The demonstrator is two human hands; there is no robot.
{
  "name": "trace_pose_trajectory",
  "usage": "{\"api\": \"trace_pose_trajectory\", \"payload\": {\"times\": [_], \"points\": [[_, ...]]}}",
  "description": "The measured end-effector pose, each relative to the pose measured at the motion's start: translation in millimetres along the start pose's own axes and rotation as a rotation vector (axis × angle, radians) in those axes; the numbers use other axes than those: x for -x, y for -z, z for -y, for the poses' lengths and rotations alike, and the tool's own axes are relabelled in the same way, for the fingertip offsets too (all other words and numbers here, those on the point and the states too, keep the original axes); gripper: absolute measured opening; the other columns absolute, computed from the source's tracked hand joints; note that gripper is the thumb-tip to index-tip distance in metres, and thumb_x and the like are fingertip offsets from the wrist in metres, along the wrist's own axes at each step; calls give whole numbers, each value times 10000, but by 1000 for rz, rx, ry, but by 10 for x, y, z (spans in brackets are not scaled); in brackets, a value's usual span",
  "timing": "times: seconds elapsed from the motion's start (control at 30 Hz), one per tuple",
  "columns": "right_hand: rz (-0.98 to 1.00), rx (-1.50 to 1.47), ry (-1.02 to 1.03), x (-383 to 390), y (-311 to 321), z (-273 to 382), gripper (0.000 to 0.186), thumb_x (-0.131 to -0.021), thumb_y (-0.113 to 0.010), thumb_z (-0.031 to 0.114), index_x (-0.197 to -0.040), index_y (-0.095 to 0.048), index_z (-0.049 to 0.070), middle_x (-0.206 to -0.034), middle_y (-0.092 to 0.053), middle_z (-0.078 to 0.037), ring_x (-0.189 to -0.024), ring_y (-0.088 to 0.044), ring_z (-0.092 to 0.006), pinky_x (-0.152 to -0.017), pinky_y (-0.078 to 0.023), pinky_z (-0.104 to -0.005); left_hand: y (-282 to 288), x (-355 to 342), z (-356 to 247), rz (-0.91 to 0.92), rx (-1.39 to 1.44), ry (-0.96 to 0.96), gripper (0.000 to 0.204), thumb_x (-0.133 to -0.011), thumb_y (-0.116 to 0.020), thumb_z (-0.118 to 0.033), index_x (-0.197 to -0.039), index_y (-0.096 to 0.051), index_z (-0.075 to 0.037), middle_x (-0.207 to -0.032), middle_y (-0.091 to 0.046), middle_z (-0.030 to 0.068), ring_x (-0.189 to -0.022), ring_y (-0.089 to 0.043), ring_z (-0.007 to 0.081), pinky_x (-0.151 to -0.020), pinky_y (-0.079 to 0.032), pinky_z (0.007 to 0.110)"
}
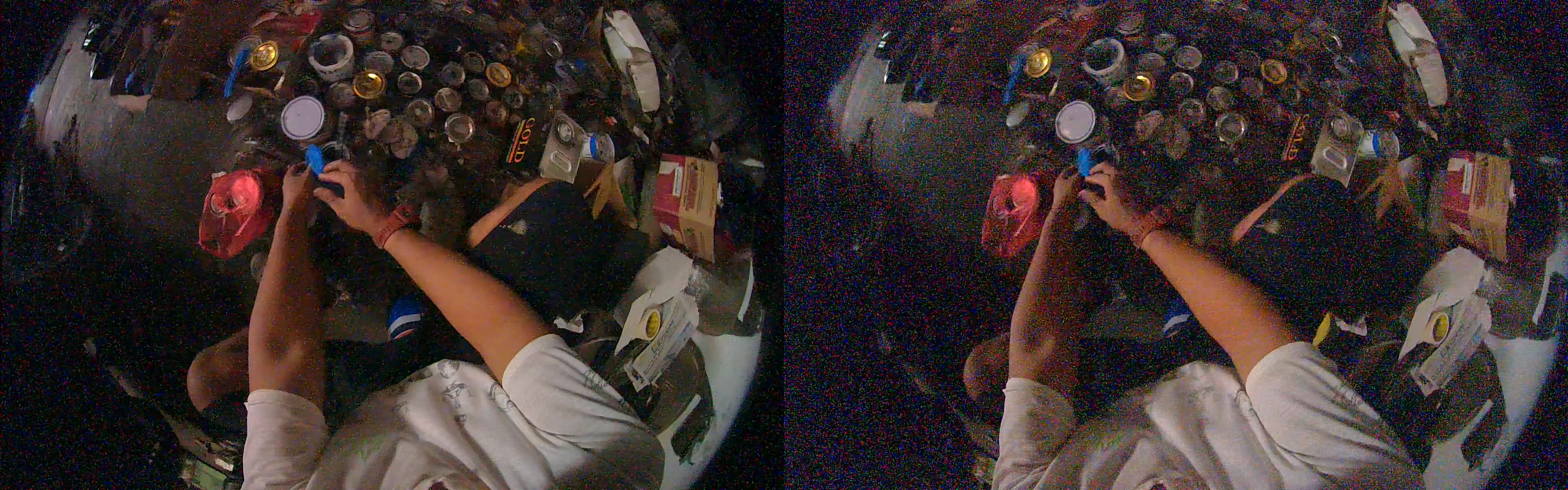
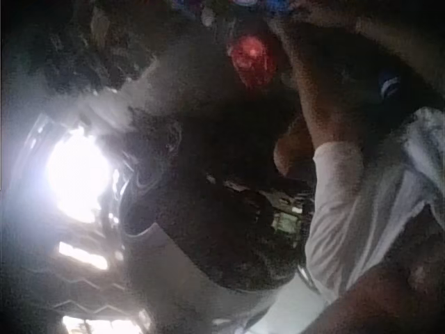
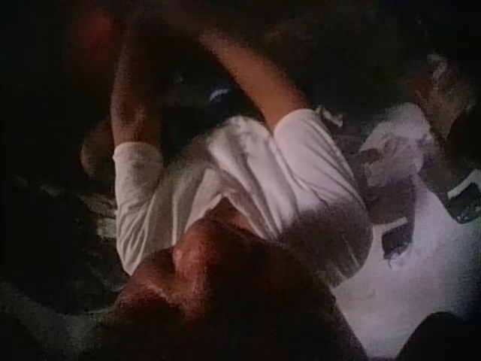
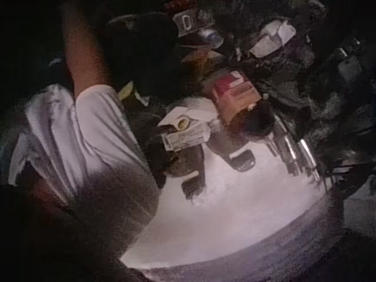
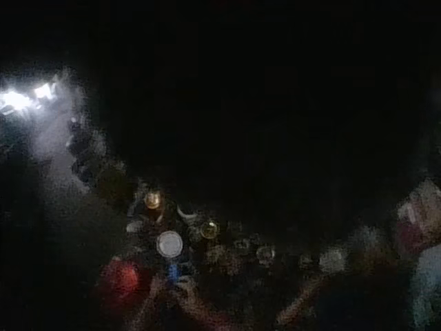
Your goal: The person uses a spray gun to apply paint to a car part, then walks to a cluttered area and sits on the floor. They open a paint can, pour paint into the spray gun cup, and handle a blue plastic bag.
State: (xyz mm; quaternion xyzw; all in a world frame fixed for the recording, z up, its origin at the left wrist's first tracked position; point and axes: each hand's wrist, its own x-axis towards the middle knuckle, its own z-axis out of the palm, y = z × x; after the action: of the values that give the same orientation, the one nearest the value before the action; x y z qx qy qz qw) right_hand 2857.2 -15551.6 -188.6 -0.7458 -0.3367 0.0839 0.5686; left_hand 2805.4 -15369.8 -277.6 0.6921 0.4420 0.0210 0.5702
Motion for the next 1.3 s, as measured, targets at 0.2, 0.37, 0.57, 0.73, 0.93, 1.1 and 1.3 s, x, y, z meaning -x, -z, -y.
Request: {"api": "trace_pose_trajectory", "payload": {"times": [0.2,0.37,0.57,0.73,0.93,1.1,1.3], "points": [[-181,-76,79,140,-231,144,230,-875,-797,237,-969,-744,34,-1078,-713,-157,-1044,-675,-338,-938,-524,-415,379,250,34,-137,316,82,263,-977,-686,-252,-1123,-650,-36,-970,-686,42,-818,-633,148,-710,-521,303],[-262,-137,-39,352,-336,-108,229,-867,-806,227,-985,-738,43,-1087,-710,-157,-1054,-672,-332,-943,-520,-416,360,676,-2,-293,422,-160,246,-997,-667,-218,-1147,-588,-40,-983,-650,40,-867,-615,169,-790,-509,303],[-437,86,-263,501,-218,-179,336,-846,-829,283,-1007,-722,8,-1066,-708,-154,-1008,-672,-314,-892,-528,-398,-45,1393,-404,-267,146,-400,154,-953,-686,-109,-1079,-629,-42,-1028,-656,61,-1006,-608,233,-911,-475,361],[-238,-277,-765,385,130,27,448,-898,-785,417,-1033,-721,-5,-1092,-710,-101,-986,-660,-241,-900,-522,-386,-320,1487,-597,-188,-283,-660,182,-851,-695,-35,-1030,-665,-49,-1074,-673,147,-1009,-620,364,-911,-483,443],[-649,-3,-883,328,120,-540,576,-896,-769,479,-1136,-679,-37,-1207,-659,-185,-1098,-619,-291,-991,-477,-416,-461,1593,-396,-94,-387,-809,243,-846,-723,-114,-1079,-680,-59,-1079,-662,168,-1007,-600,411,-906,-484,498],[-589,262,-826,152,424,-1009,548,-903,-753,443,-1138,-686,-47,-1237,-637,-227,-1142,-610,-339,-1039,-461,-435,-136,1693,567,-311,-487,-503,351,-886,-746,-254,-1135,-645,-28,-1102,-644,188,-1030,-600,406,-918,-480,515],[-548,244,-672,-260,547,-2143,577,-854,-722,179,-1339,-477,-16,-1255,-579,-225,-1156,-579,-364,-1043,-449,-460,110,1217,1278,-464,-294,241,696,-873,-794,-405,-1327,-456,0,-1231,-605,240,-1110,-593,400,-982,-477,474]]}}
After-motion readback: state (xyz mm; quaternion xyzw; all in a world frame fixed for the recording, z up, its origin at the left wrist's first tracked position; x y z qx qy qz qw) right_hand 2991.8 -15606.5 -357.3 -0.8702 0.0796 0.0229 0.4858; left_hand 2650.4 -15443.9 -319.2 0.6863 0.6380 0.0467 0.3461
